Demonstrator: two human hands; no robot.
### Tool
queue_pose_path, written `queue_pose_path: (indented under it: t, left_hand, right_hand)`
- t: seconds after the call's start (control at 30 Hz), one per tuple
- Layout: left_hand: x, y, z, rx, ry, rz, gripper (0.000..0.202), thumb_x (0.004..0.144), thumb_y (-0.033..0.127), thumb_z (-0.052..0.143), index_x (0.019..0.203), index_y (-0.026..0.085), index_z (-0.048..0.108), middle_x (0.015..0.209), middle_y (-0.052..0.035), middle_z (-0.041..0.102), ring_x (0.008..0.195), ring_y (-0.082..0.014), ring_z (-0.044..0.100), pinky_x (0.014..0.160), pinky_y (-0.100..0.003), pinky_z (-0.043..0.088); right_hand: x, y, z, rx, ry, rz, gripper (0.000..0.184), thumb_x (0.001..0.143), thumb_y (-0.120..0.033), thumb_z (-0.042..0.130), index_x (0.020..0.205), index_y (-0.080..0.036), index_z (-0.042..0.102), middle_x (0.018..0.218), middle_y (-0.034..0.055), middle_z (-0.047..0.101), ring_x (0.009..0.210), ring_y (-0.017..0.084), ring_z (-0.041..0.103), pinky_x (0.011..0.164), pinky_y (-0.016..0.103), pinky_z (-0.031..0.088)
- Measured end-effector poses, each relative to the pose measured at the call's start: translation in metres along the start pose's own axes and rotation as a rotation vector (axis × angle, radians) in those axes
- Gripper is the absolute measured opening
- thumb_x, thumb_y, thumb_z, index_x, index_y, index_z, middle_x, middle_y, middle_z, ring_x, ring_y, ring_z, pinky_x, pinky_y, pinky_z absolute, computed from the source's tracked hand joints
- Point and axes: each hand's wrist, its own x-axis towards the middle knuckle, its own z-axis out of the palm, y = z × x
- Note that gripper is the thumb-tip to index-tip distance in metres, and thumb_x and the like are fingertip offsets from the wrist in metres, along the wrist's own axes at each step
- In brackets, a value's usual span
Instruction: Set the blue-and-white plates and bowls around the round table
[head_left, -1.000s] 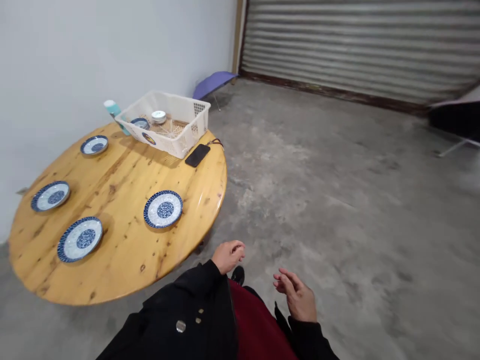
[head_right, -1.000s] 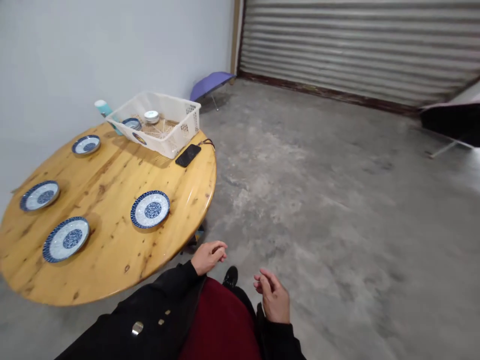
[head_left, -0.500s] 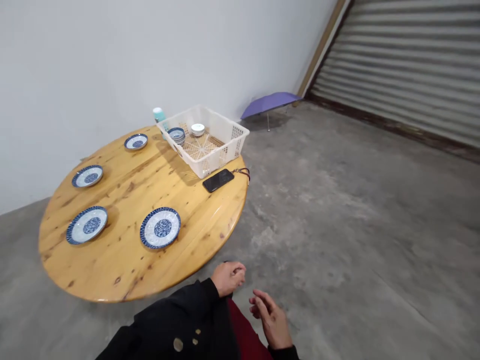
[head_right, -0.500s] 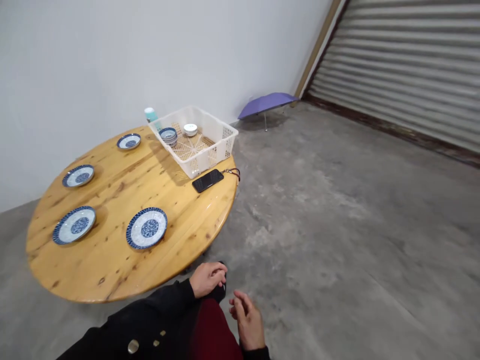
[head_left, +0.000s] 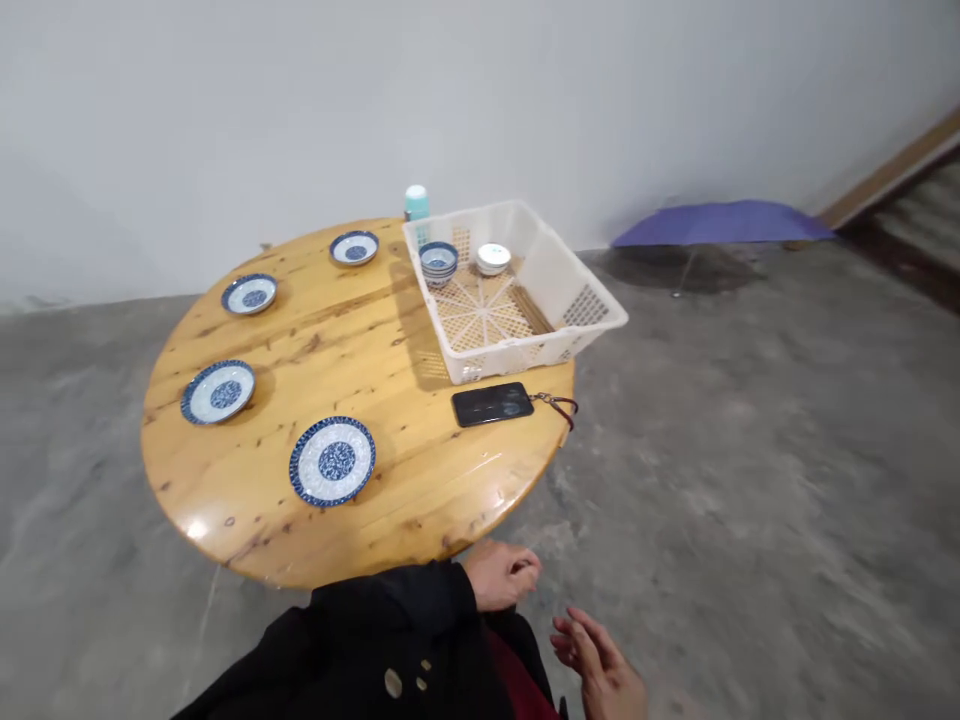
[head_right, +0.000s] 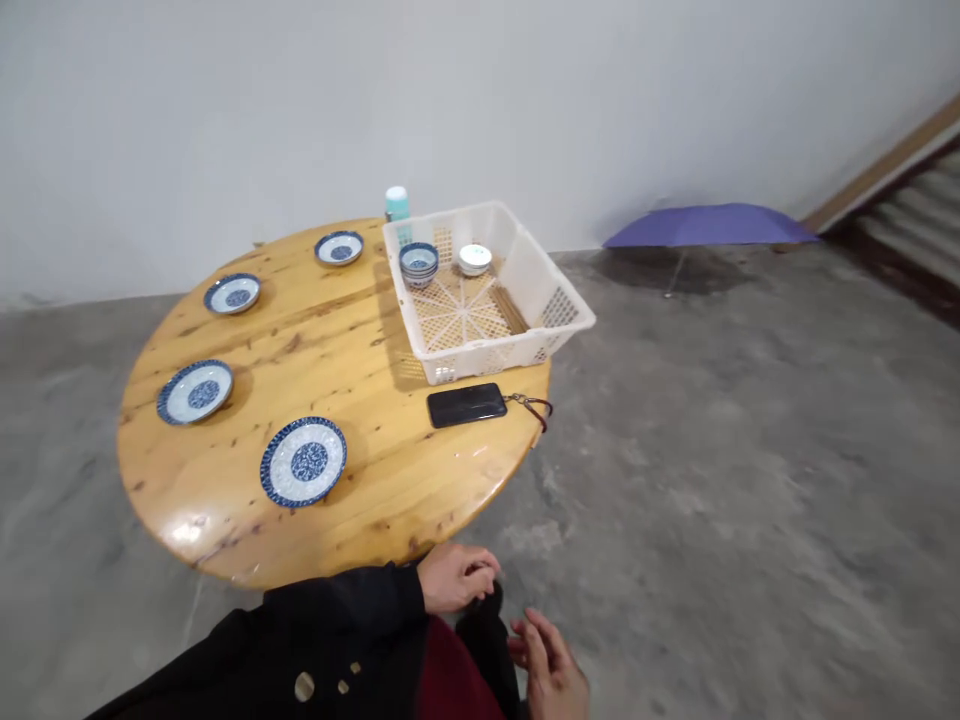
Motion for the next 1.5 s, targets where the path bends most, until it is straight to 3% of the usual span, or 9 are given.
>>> queue_pose_path:
  t: [0.17, 0.43, 0.6, 0.7, 0.93, 1.07, 1.17, 1.3, 1.5]
  left_hand:
    - [0.016, 0.002, -0.014, -0.166, 0.231, -0.117, 0.029, 0.089, 0.031, 0.045, 0.1, 0.019, 0.07, 0.084, -0.0014, 0.076, 0.071, -0.0139, 0.069, 0.068, -0.023, 0.051]
    - [0.055, 0.029, -0.02, -0.497, 0.788, -0.204, 0.037, 0.088, 0.048, 0.047, 0.101, 0.018, 0.064, 0.086, -0.0062, 0.073, 0.075, -0.0188, 0.07, 0.073, -0.031, 0.056]
    - [0.07, 0.061, -0.019, -0.543, 0.96, -0.212, 0.043, 0.081, 0.054, 0.055, 0.097, 0.015, 0.066, 0.081, -0.0074, 0.072, 0.07, -0.0198, 0.069, 0.071, -0.034, 0.056]
    - [0.068, 0.079, -0.037, -0.562, 1.032, -0.176, 0.043, 0.081, 0.054, 0.058, 0.096, 0.015, 0.066, 0.079, -0.0069, 0.072, 0.068, -0.019, 0.068, 0.071, -0.035, 0.057]
    - [0.061, 0.121, -0.136, -0.446, 1.038, 0.016, 0.039, 0.085, 0.048, 0.056, 0.104, 0.016, 0.066, 0.087, -0.0077, 0.073, 0.075, -0.0184, 0.068, 0.074, -0.033, 0.056]
    - [0.076, 0.152, -0.206, -0.36, 0.996, 0.103, 0.044, 0.087, 0.046, 0.054, 0.117, 0.014, 0.063, 0.105, -0.0107, 0.072, 0.096, -0.0212, 0.068, 0.084, -0.034, 0.055]
    - [0.099, 0.174, -0.261, -0.367, 0.99, 0.131, 0.046, 0.088, 0.041, 0.054, 0.125, 0.014, 0.059, 0.116, -0.0121, 0.068, 0.108, -0.0229, 0.064, 0.089, -0.036, 0.054]
    - [0.139, 0.189, -0.33, -0.478, 1.088, 0.099, 0.041, 0.091, 0.037, 0.053, 0.123, 0.012, 0.057, 0.117, -0.0129, 0.062, 0.112, -0.0242, 0.06, 0.096, -0.043, 0.051]
    - [0.225, 0.17, -0.405, -0.716, 1.176, -0.073, 0.028, 0.091, 0.038, 0.056, 0.101, 0.012, 0.058, 0.104, -0.0115, 0.061, 0.105, -0.0243, 0.06, 0.095, -0.045, 0.05]
  right_hand:
    - [0.059, -0.046, 0.006, -0.091, -0.29, -0.076, 0.067, 0.056, -0.073, 0.075, 0.092, -0.016, 0.073, 0.078, 0.0107, 0.077, 0.063, 0.025, 0.073, 0.06, 0.036, 0.062]
    - [0.172, -0.149, -0.018, -0.144, -0.487, -0.341, 0.061, 0.067, -0.069, 0.071, 0.093, -0.014, 0.072, 0.076, 0.0108, 0.075, 0.059, 0.021, 0.068, 0.058, 0.033, 0.059]
    - [0.202, -0.194, -0.027, -0.146, -0.587, -0.408, 0.056, 0.073, -0.066, 0.068, 0.095, -0.014, 0.071, 0.078, 0.0105, 0.075, 0.059, 0.019, 0.068, 0.058, 0.032, 0.059]
    - [0.206, -0.212, -0.023, -0.14, -0.643, -0.446, 0.052, 0.077, -0.063, 0.066, 0.096, -0.015, 0.071, 0.079, 0.0101, 0.075, 0.06, 0.019, 0.069, 0.059, 0.032, 0.06]
    - [0.213, -0.268, -0.018, -0.125, -0.586, -0.605, 0.042, 0.079, -0.056, 0.067, 0.094, -0.017, 0.072, 0.078, 0.0079, 0.075, 0.061, 0.019, 0.069, 0.06, 0.033, 0.06]
    - [0.228, -0.334, -0.014, -0.162, -0.536, -0.73, 0.039, 0.076, -0.053, 0.071, 0.093, -0.018, 0.073, 0.076, 0.0063, 0.074, 0.059, 0.018, 0.066, 0.059, 0.033, 0.058]
    - [0.246, -0.398, 0.008, -0.16, -0.565, -0.806, 0.041, 0.073, -0.052, 0.076, 0.094, -0.017, 0.073, 0.076, 0.0062, 0.074, 0.059, 0.017, 0.066, 0.057, 0.032, 0.057]
    - [0.287, -0.481, 0.071, -0.17, -0.685, -0.818, 0.042, 0.068, -0.045, 0.081, 0.094, -0.013, 0.073, 0.078, 0.0071, 0.074, 0.061, 0.016, 0.067, 0.058, 0.029, 0.057]
    - [0.378, -0.559, 0.221, -0.247, -0.802, -0.617, 0.022, 0.071, -0.018, 0.076, 0.089, -0.01, 0.068, 0.072, 0.0041, 0.069, 0.066, 0.016, 0.068, 0.06, 0.026, 0.058]
